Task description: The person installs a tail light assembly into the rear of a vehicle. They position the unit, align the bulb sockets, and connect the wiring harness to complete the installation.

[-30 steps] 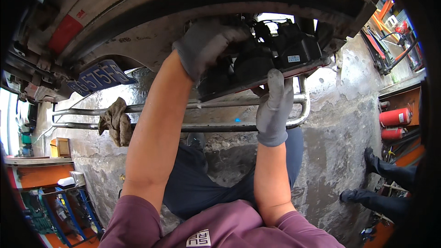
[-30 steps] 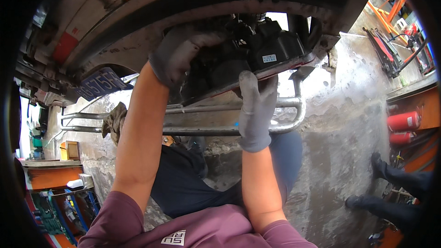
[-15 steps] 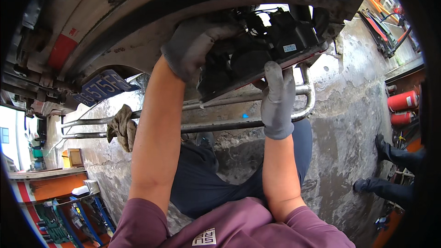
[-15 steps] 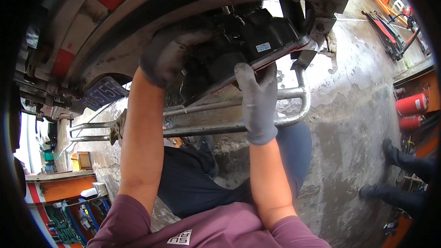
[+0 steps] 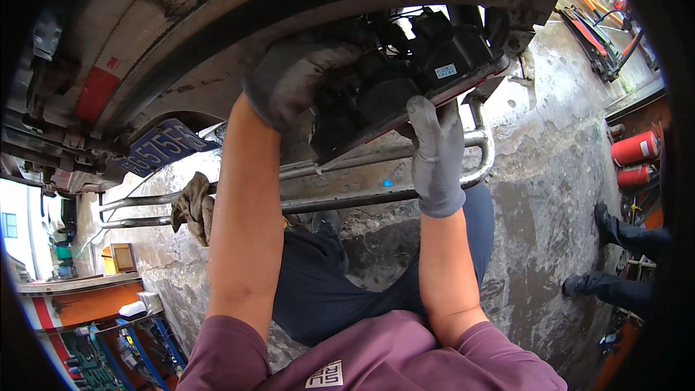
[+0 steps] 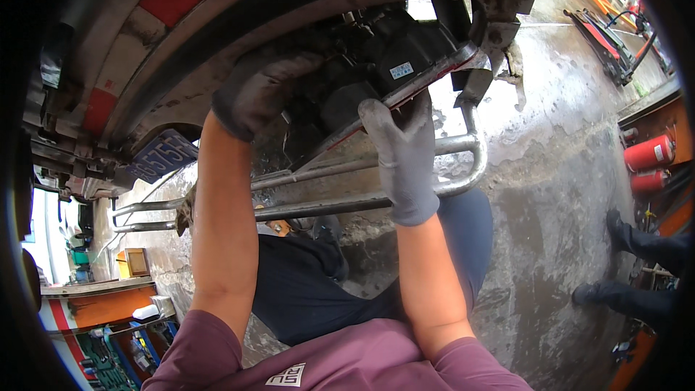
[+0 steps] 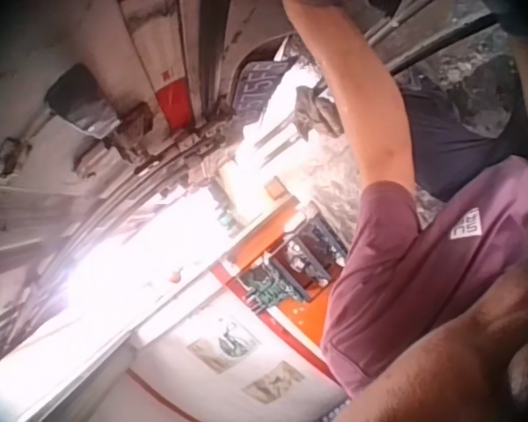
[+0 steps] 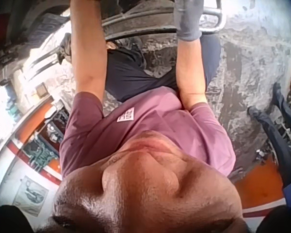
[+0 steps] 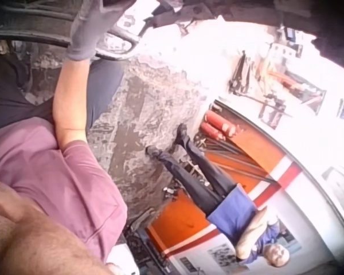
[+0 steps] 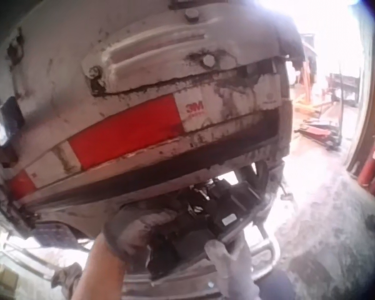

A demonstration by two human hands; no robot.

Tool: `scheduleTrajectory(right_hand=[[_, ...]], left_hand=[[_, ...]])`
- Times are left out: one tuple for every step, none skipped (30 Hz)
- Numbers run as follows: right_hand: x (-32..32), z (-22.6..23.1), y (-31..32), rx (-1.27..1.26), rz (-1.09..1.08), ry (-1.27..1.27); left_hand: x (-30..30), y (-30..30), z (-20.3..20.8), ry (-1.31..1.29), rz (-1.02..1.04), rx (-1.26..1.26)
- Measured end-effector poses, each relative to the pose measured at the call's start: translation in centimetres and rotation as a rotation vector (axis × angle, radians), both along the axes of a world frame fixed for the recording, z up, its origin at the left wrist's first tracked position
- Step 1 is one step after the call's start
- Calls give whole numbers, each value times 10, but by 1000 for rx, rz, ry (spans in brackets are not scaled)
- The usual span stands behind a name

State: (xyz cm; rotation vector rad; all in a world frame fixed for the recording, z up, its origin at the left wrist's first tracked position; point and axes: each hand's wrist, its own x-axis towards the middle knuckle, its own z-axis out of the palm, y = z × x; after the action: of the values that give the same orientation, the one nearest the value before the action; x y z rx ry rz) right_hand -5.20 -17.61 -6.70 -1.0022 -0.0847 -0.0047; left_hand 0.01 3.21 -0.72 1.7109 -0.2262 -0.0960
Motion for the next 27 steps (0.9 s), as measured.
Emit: scheduleTrajectory(right_hand=[[1, 1, -2, -18, 9, 11], [2, 1, -3, -20, -1, 6], [3, 1, -3, -23, -10, 2], [2, -1, -3, -33, -15, 0], [2, -3, -2, -33, -15, -6], [2, -4, -1, -32, -13, -11], [3, -5, -1, -34, -11, -17], [3, -6, -2, -47, -5, -45], [2, -5, -3, -44, -5, -45], [2, -3, -3, -35, -3, -47], [2, -2, -3, -26, 0, -50], [3, -4, -2, -10, -1, -45], [5, -7, -1, 6, -7, -42], [6, -9, -1, 23, -11, -40], [6, -9, 0, 22, -17, -47], [6, -9, 0, 22, -22, -53], [7, -8, 1, 21, -27, -60], [6, -5, 2, 14, -33, -58], [5, -1, 3, 7, -38, -53], [3, 1, 4, 0, -43, -48], [3, -1, 4, -27, -47, -50], [3, -1, 3, -55, -55, -54], [3, -2, 2, -82, -63, -58], [3, -4, 3, -53, -68, -51], [3, -6, 4, -25, -75, -45], [3, -7, 4, 3, -83, -39], [3, -6, 3, -12, -67, -38]], left_hand=[[2, -2, 2, -8, -13, 30], [2, -4, 3, -3, -27, 18], [2, -7, 6, 1, -41, 7], [0, -10, 7, 9, -51, -11], [-3, -12, 9, 100, -19, -88], [-6, -14, 12, 192, 14, -164], [-9, -14, 12, 285, 46, -243], [-8, -11, 9, 257, 25, -236], [-4, -7, 6, 230, 6, -228], [-3, -6, 7, 200, -12, -214], [-4, -7, 7, 166, 8, -182], [-6, -9, 7, 132, 28, -149], [-7, -11, 9, 97, 44, -114], [-6, -10, 7, 76, 29, -121], [-3, -7, 3, 55, 14, -127], [-3, -6, 2, 34, -1, -134], [-3, -6, 2, 67, 27, -125], [-3, -7, 3, 99, 56, -116], [-4, -8, 2, 134, 85, -107], [-3, -9, 0, 142, 99, -136], [-1, -8, -3, 150, 112, -165], [0, -11, -2, 157, 123, -194], [-1, -13, -2, 167, 115, -229], [-2, -16, 0, 177, 107, -263], [-3, -18, 1, 187, 96, -298], [-2, -15, -1, 103, 76, -169], [0, -9, -4, 19, 56, -39]])
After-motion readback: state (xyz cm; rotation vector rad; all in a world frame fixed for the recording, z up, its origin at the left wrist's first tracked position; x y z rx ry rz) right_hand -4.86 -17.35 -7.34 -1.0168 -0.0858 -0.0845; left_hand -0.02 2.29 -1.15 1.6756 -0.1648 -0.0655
